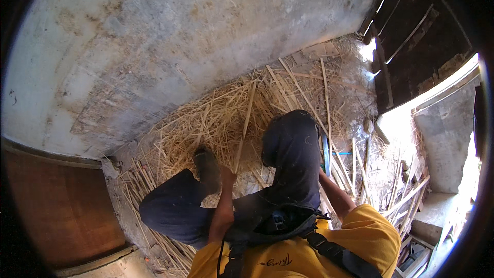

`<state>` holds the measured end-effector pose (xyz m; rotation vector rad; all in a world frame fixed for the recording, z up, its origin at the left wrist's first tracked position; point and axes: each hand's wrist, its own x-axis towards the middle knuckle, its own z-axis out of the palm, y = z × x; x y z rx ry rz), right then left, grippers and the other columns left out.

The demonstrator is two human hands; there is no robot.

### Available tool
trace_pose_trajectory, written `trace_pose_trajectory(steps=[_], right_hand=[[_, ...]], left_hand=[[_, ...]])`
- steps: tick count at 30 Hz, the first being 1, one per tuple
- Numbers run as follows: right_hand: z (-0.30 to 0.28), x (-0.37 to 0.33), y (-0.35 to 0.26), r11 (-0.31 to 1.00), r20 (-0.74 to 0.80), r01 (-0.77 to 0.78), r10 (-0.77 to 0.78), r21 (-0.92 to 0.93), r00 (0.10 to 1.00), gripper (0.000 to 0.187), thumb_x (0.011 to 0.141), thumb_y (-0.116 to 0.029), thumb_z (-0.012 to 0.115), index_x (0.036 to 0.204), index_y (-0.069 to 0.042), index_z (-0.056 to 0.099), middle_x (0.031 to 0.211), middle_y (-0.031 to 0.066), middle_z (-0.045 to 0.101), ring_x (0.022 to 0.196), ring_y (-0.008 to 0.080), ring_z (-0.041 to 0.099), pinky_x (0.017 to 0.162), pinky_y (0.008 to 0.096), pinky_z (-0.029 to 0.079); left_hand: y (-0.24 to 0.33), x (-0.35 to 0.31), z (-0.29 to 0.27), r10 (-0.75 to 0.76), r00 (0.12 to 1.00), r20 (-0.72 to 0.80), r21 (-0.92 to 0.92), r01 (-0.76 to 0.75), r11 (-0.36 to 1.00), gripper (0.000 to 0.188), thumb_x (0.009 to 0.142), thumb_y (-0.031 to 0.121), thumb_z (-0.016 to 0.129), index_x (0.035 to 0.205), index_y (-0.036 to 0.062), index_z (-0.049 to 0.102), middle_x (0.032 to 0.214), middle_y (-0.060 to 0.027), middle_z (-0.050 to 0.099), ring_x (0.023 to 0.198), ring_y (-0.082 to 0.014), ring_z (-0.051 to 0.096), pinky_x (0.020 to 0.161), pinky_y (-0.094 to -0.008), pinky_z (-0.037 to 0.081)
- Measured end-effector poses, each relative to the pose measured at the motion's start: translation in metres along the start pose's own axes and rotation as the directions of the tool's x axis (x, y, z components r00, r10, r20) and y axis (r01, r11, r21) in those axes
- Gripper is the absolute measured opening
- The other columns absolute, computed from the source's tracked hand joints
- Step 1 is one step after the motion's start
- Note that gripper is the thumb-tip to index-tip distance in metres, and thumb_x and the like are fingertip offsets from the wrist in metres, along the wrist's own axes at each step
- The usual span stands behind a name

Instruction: The person whittles and shapes bamboo strips using a small utility knife, shaving off thin layers of wood and then joining two pieces together by hand.

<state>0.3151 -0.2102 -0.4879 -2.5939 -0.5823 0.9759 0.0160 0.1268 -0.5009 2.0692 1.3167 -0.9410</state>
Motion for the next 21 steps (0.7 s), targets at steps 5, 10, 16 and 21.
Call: trace_pose_trajectory(steps=[5, 10, 16, 21], right_hand=[[0.004, 0.005, -0.007, 1.0, 0.005, 0.029, -0.029, -0.002, 1.0, 0.037, 0.086, -0.032, 0.066, 0.11, -0.004, 0.073, 0.114, 0.0238, 0.072, 0.105, 0.045, 0.069, 0.091, 0.0529, 0.055], [0.003, 0.004, 0.003, 0.999, -0.032, 0.02, -0.019, 0.031, 0.999, 0.038, 0.086, -0.032, 0.067, 0.11, -0.004, 0.073, 0.113, 0.0238, 0.072, 0.105, 0.045, 0.069, 0.091, 0.0525, 0.055], [-0.005, 0.011, -0.008, 0.997, -0.065, 0.065, -0.063, 0.038, 0.996, 0.038, 0.085, -0.032, 0.068, 0.11, -0.004, 0.073, 0.113, 0.0238, 0.072, 0.105, 0.0451, 0.069, 0.091, 0.0521, 0.054], [-0.013, 0.015, -0.009, 0.994, -0.107, 0.098, -0.092, 0.055, 0.99, 0.039, 0.085, -0.033, 0.069, 0.11, -0.004, 0.073, 0.112, 0.0238, 0.072, 0.105, 0.0451, 0.069, 0.091, 0.0518, 0.054]], left_hand=[[-0.009, -0.03, 0.014, -0.068, 0.979, -0.195, -0.233, 0.021, 0.972, 0.114, 0.082, 0.041, 0.084, 0.161, -0.0027, 0.014, 0.158, -0.0303, 0.031, 0.152, -0.0385, 0.025, 0.122, -0.0473, 0.03], [0.006, -0.052, 0.006, -0.037, 0.968, -0.25, -0.471, -0.088, 0.878, 0.1, 0.081, 0.043, 0.081, 0.151, -0.0092, 0.033, 0.154, -0.0364, 0.036, 0.142, -0.0425, 0.042, 0.116, -0.0471, 0.036], [0.011, -0.049, 0.002, 0.043, 0.965, -0.259, -0.207, -0.099, 0.973, 0.107, 0.082, 0.031, 0.079, 0.155, -0.0133, 0.014, 0.146, -0.0353, 0.047, 0.137, -0.0445, 0.047, 0.111, -0.0464, 0.042], [0.012, -0.056, 0.007, 0.063, 0.996, -0.058, -0.367, -0.08, 0.927, 0.096, 0.086, 0.02, 0.072, 0.156, -0.0135, 0.015, 0.149, -0.0342, 0.044, 0.14, -0.0421, 0.045, 0.113, -0.0445, 0.04]])
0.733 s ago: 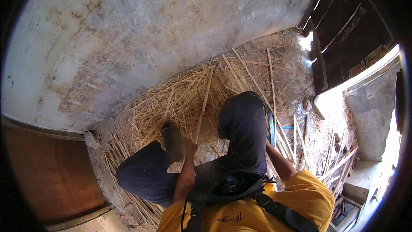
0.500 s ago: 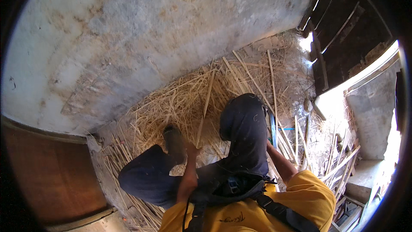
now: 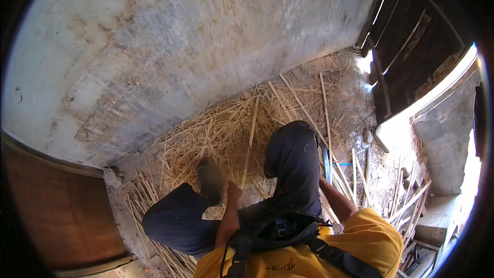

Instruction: The person whittles and shapes bamboo strips using a small utility knife, shaving off thin layers of wood and then joining two pieces together by hand.

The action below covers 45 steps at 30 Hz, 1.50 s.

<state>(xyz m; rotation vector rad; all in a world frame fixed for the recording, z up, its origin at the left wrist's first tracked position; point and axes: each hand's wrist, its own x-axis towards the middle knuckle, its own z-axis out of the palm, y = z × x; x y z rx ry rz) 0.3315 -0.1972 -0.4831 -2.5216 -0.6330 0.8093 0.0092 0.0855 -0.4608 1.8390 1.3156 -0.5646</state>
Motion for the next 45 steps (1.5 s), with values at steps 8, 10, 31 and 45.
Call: trace_pose_trajectory(steps=[8, 10, 31, 45], right_hand=[[-0.033, 0.016, -0.031, 0.979, -0.152, 0.195, -0.184, 0.062, 0.971, 0.04, 0.084, -0.033, 0.07, 0.11, -0.004, 0.073, 0.111, 0.0238, 0.072, 0.105, 0.0452, 0.068, 0.092, 0.0512, 0.054], [-0.041, 0.022, -0.039, 0.958, -0.205, 0.275, -0.255, 0.078, 0.945, 0.04, 0.084, -0.033, 0.07, 0.111, -0.004, 0.073, 0.111, 0.0238, 0.072, 0.105, 0.0452, 0.068, 0.092, 0.0511, 0.054], [-0.24, 0.021, -0.247, 0.481, -0.224, 0.389, -0.365, 0.785, 0.903, 0.044, 0.103, -0.027, 0.058, 0.141, -0.005, 0.054, 0.119, 0.0113, 0.07, 0.101, 0.0171, 0.067, 0.09, 0.0316, 0.052], [-0.344, -0.101, -0.45, 0.16, -0.304, 0.54, -0.681, 0.826, 0.666, 0.041, 0.106, -0.021, 0.057, 0.142, -0.004, 0.05, 0.117, 0.0099, 0.068, 0.1, 0.0198, 0.069, 0.084, 0.0316, 0.055]], left_hand=[[-0.001, 0.031, -0.035, -0.009, 0.924, -0.382, 0.058, 0.034, 0.998, 0.077, 0.086, 0.02, 0.074, 0.146, -0.013, 0.038, 0.127, -0.0316, 0.062, 0.113, -0.0414, 0.065, 0.095, -0.0468, 0.053], [0.007, 0.013, -0.071, 0.102, 0.936, -0.338, 0.226, -0.024, 0.974, 0.071, 0.083, 0.024, 0.079, 0.137, -0.011, 0.049, 0.112, -0.0286, 0.068, 0.099, -0.0413, 0.069, 0.085, -0.0481, 0.055], [0.116, -0.295, -0.308, 0.343, 0.719, -0.604, -0.432, -0.657, 0.617, 0.049, 0.087, -0.001, 0.078, 0.102, 0.0111, 0.033, 0.089, -0.0109, 0.067, 0.072, -0.0185, 0.071, 0.054, -0.0292, 0.057], [0.147, -0.273, -0.301, 0.512, 0.589, -0.625, -0.518, -0.804, 0.293, 0.04, 0.091, -0.003, 0.073, 0.104, 0.0089, 0.036, 0.098, -0.0135, 0.068, 0.083, -0.0204, 0.072, 0.067, -0.032, 0.061]])
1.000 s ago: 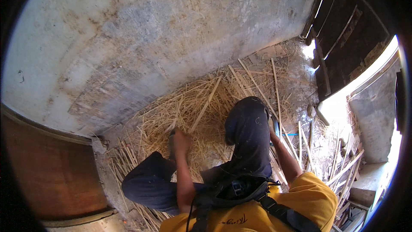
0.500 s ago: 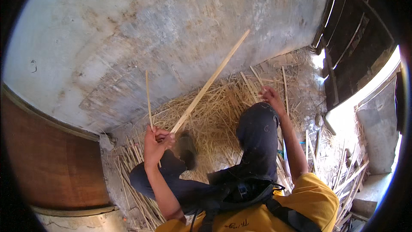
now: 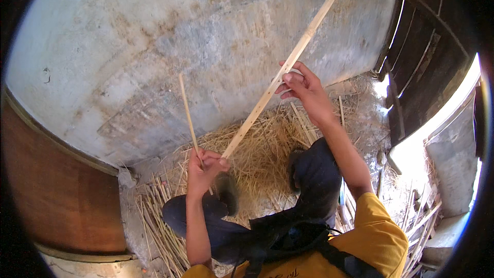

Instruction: The person whittles and shapes bamboo strips using a small utility knife, shaving off thin layers of wood and then joining two pieces together by hand.

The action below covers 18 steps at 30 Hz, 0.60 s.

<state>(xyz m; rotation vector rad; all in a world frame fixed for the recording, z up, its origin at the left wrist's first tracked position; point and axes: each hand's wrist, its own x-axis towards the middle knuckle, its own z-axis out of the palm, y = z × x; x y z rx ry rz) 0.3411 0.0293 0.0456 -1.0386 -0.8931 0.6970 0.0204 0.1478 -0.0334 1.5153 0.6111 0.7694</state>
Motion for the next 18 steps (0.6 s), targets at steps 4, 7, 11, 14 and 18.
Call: trace_pose_trajectory(steps=[4, 7, 11, 14, 18], right_hand=[[0.005, 0.015, 0.011, 0.984, 0.029, 0.149, -0.147, -0.101, 0.989, 0.032, 0.103, -0.015, 0.062, 0.132, -0.004, 0.056, 0.1, 0.007, 0.071, 0.091, 0.0151, 0.07, 0.077, 0.0291, 0.056], [0.011, 0.017, 0.024, 0.968, 0.097, 0.19, -0.176, -0.165, 0.98, 0.03, 0.103, -0.014, 0.062, 0.131, -0.004, 0.058, 0.098, 0.0045, 0.07, 0.088, 0.0121, 0.068, 0.076, 0.028, 0.055], [0.019, 0.012, 0.05, 0.904, 0.164, 0.193, -0.14, -0.38, 0.976, 0.026, 0.102, -0.017, 0.065, 0.125, -0.005, 0.064, 0.093, 0.0014, 0.068, 0.085, 0.0086, 0.065, 0.075, 0.0267, 0.053], [0.036, 0.003, 0.054, 0.846, 0.242, 0.212, -0.102, -0.49, 0.965, 0.024, 0.1, -0.018, 0.067, 0.121, -0.006, 0.067, 0.088, 0.0022, 0.069, 0.08, 0.0075, 0.064, 0.072, 0.026, 0.053], [0.046, -0.005, 0.081, 0.786, 0.292, 0.27, -0.119, -0.556, 0.949, 0.022, 0.1, -0.017, 0.067, 0.119, -0.006, 0.067, 0.086, 0.0066, 0.071, 0.077, 0.0103, 0.068, 0.069, 0.0287, 0.055]], left_hand=[[-0.02, 0.008, 0.001, 0.079, 0.997, -0.011, 0.273, -0.073, 0.959, 0.018, 0.105, 0.017, 0.061, 0.106, 0.0061, 0.047, 0.103, -0.0129, 0.069, 0.102, -0.0189, 0.068, 0.088, -0.0359, 0.056], [-0.024, 0.014, -0.001, 0.117, 0.97, -0.211, 0.127, -0.091, 0.988, 0.033, 0.111, 0.035, 0.047, 0.1, 0.0047, 0.054, 0.097, -0.0092, 0.067, 0.098, -0.0162, 0.064, 0.086, -0.0347, 0.053], [-0.029, 0.018, -0.017, 0.112, 0.98, -0.162, 0.078, -0.101, 0.992, 0.045, 0.112, 0.043, 0.041, 0.096, 0.0038, 0.057, 0.088, -0.0058, 0.062, 0.084, -0.0143, 0.059, 0.076, -0.0308, 0.049], [-0.019, 0.015, -0.001, 0.131, 0.983, -0.132, -0.101, -0.145, 0.984, 0.039, 0.112, 0.038, 0.043, 0.101, 0.0037, 0.059, 0.077, -0.0007, 0.053, 0.068, -0.0106, 0.049, 0.065, -0.0274, 0.043], [-0.004, 0.011, 0.009, 0.094, 0.989, -0.115, -0.135, -0.109, 0.985, 0.034, 0.111, 0.034, 0.046, 0.114, 0.0037, 0.061, 0.069, 0.0046, 0.042, 0.058, -0.0056, 0.036, 0.054, -0.0245, 0.032]])
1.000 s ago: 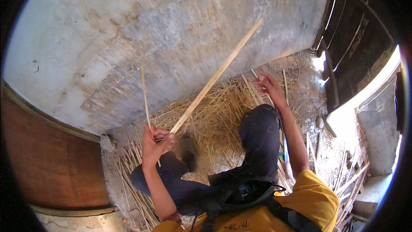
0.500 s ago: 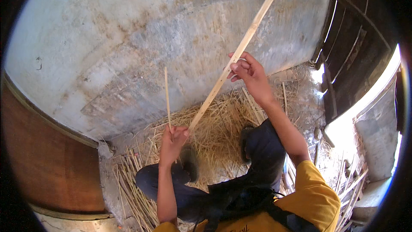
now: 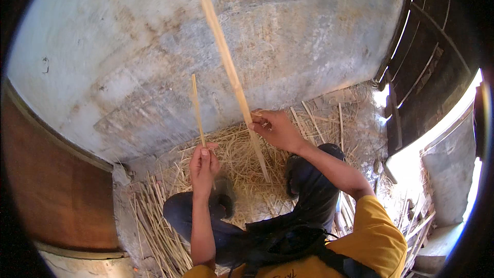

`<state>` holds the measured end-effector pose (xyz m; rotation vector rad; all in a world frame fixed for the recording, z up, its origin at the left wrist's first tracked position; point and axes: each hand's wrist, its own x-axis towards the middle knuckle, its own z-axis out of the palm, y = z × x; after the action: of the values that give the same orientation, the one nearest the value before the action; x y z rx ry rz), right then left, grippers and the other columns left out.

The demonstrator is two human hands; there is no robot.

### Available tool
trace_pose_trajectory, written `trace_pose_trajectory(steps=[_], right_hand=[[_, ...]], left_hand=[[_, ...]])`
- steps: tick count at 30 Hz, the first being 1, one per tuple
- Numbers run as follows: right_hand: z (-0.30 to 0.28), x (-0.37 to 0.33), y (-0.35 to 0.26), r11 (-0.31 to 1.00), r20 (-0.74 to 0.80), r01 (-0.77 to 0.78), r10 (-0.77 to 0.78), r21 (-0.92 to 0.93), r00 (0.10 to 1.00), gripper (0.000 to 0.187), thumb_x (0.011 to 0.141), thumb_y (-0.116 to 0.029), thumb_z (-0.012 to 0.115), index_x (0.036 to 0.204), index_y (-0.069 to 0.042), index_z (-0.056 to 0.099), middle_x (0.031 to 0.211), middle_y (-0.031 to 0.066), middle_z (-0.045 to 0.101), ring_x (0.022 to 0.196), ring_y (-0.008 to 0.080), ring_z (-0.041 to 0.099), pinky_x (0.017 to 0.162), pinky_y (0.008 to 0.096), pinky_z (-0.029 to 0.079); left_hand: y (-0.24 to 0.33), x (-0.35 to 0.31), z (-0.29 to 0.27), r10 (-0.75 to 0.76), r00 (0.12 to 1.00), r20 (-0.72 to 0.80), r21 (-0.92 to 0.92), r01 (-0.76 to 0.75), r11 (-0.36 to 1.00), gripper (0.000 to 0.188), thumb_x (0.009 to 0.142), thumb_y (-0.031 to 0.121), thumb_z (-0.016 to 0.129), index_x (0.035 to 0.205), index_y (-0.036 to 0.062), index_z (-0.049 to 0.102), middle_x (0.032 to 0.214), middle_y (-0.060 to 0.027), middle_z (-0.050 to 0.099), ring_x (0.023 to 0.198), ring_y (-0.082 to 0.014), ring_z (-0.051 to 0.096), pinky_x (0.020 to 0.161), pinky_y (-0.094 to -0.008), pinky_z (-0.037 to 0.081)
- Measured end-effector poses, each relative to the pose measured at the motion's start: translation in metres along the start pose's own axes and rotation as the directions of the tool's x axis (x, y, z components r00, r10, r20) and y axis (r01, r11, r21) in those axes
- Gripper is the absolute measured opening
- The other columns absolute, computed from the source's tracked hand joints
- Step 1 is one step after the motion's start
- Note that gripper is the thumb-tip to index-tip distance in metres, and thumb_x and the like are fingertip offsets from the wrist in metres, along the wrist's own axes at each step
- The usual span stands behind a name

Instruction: The person whittles and shapes bamboo strips using a small utility knife, shaving off thin layers of wood and then joining two pieces together by hand.

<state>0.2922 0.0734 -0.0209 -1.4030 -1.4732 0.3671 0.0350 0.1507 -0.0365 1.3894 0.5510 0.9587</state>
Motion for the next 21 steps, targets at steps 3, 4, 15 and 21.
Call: trace_pose_trajectory(steps=[3, 4, 15, 21], right_hand=[[0.009, -0.001, 0.003, 0.993, 0.015, -0.003, 0.005, -0.115, 1.0, 0.022, 0.098, -0.017, 0.068, 0.117, -0.004, 0.067, 0.089, 0.0116, 0.073, 0.077, 0.0174, 0.073, 0.068, 0.0332, 0.058], [0.01, 0.0, -0.001, 0.986, 0.043, 0.011, -0.004, -0.164, 0.999, 0.023, 0.097, -0.016, 0.068, 0.117, -0.004, 0.066, 0.09, 0.0128, 0.073, 0.079, 0.0205, 0.073, 0.068, 0.0349, 0.059], [0.01, 0.003, -0.019, 0.881, -0.065, 0.102, -0.149, -0.463, 0.987, 0.033, 0.092, -0.013, 0.069, 0.125, -0.011, 0.066, 0.098, 0.0129, 0.069, 0.077, 0.0308, 0.07, 0.066, 0.0409, 0.057], [-0.014, 0.019, -0.033, 0.819, -0.089, 0.16, -0.249, -0.552, 0.964, 0.051, 0.088, -0.016, 0.069, 0.137, -0.024, 0.062, 0.095, 0.0092, 0.06, 0.076, 0.0302, 0.067, 0.067, 0.0421, 0.057]], left_hand=[[0.008, -0.002, 0.005, -0.014, 0.999, -0.04, 0.004, 0.015, 1.0, 0.033, 0.111, 0.033, 0.048, 0.119, 0.0039, 0.062, 0.068, 0.0063, 0.038, 0.057, -0.0043, 0.031, 0.052, -0.0236, 0.027], [0.008, -0.003, 0.004, -0.006, 0.999, -0.048, 0.014, 0.007, 1.0, 0.034, 0.111, 0.033, 0.048, 0.121, 0.0041, 0.062, 0.068, 0.0066, 0.037, 0.057, -0.0041, 0.03, 0.052, -0.0234, 0.025], [0.015, -0.013, -0.005, -0.07, 0.997, 0.015, 0.059, 0.069, 0.996, 0.025, 0.11, 0.025, 0.048, 0.122, 0.0064, 0.06, 0.071, 0.0052, 0.042, 0.059, -0.0039, 0.033, 0.052, -0.022, 0.026], [0.005, -0.013, -0.014, -0.045, 0.999, -0.007, 0.0, 0.045, 0.999, 0.022, 0.109, 0.029, 0.049, 0.112, 0.009, 0.059, 0.072, 0.0018, 0.047, 0.058, -0.0066, 0.04, 0.051, -0.0241, 0.031]])
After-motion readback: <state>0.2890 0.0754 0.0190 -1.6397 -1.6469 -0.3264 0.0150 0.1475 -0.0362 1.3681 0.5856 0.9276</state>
